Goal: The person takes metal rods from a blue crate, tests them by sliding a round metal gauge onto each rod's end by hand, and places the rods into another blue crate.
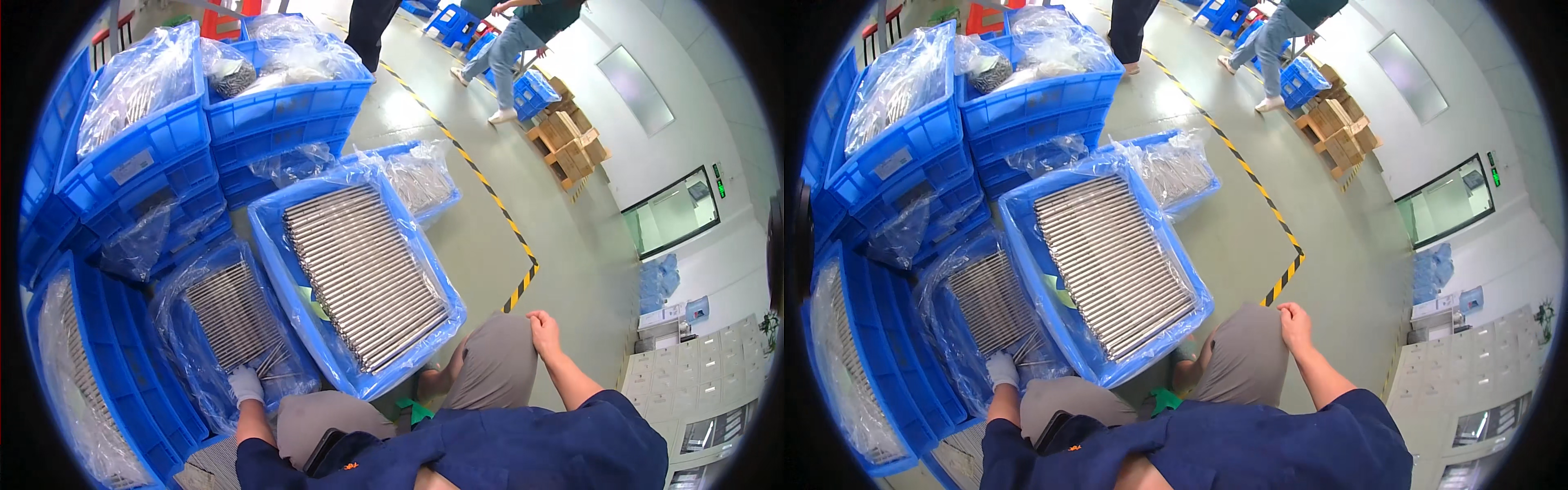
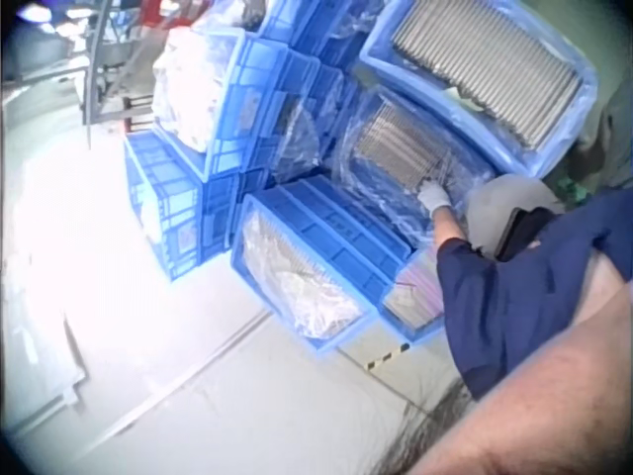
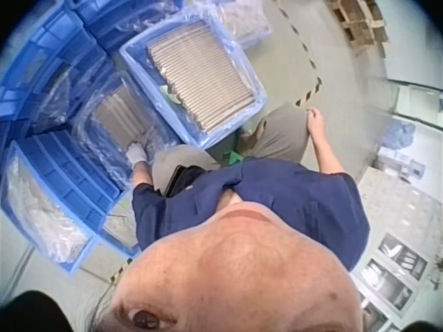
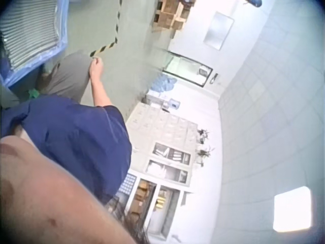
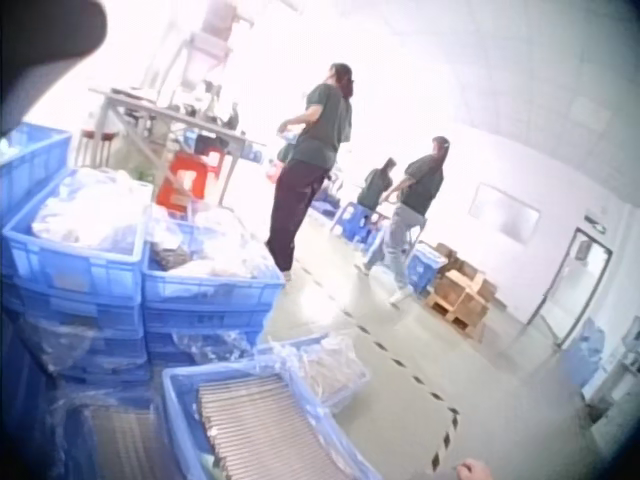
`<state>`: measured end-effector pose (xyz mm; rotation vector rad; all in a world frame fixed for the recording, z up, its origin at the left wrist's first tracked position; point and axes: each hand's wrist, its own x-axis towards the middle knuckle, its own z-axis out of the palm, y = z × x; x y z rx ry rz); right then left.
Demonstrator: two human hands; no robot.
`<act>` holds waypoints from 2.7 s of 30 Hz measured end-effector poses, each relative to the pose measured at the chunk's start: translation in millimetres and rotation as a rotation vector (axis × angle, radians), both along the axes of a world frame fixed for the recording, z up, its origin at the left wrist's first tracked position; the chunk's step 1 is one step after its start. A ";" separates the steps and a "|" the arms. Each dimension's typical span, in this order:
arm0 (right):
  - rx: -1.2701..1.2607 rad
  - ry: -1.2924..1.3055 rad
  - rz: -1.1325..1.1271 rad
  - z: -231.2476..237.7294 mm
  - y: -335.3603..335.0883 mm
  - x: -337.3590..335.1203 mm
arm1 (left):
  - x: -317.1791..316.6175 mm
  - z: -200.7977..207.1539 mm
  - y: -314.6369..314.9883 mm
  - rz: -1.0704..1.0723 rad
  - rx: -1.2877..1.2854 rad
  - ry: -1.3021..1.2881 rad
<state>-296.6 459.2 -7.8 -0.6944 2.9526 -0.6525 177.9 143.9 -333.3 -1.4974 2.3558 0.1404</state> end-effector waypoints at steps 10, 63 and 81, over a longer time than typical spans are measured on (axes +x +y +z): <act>-0.040 -0.020 -0.091 2.4 -1.0 3.0 | -12.7 37.1 -6.6 -0.020 0.254 -0.080; -0.954 -1.250 0.705 42.4 -176.1 76.1 | -254.3 342.1 106.9 0.655 1.841 1.793; -0.640 -1.335 0.538 -15.2 -217.6 58.2 | -223.4 331.7 68.2 0.517 1.054 1.462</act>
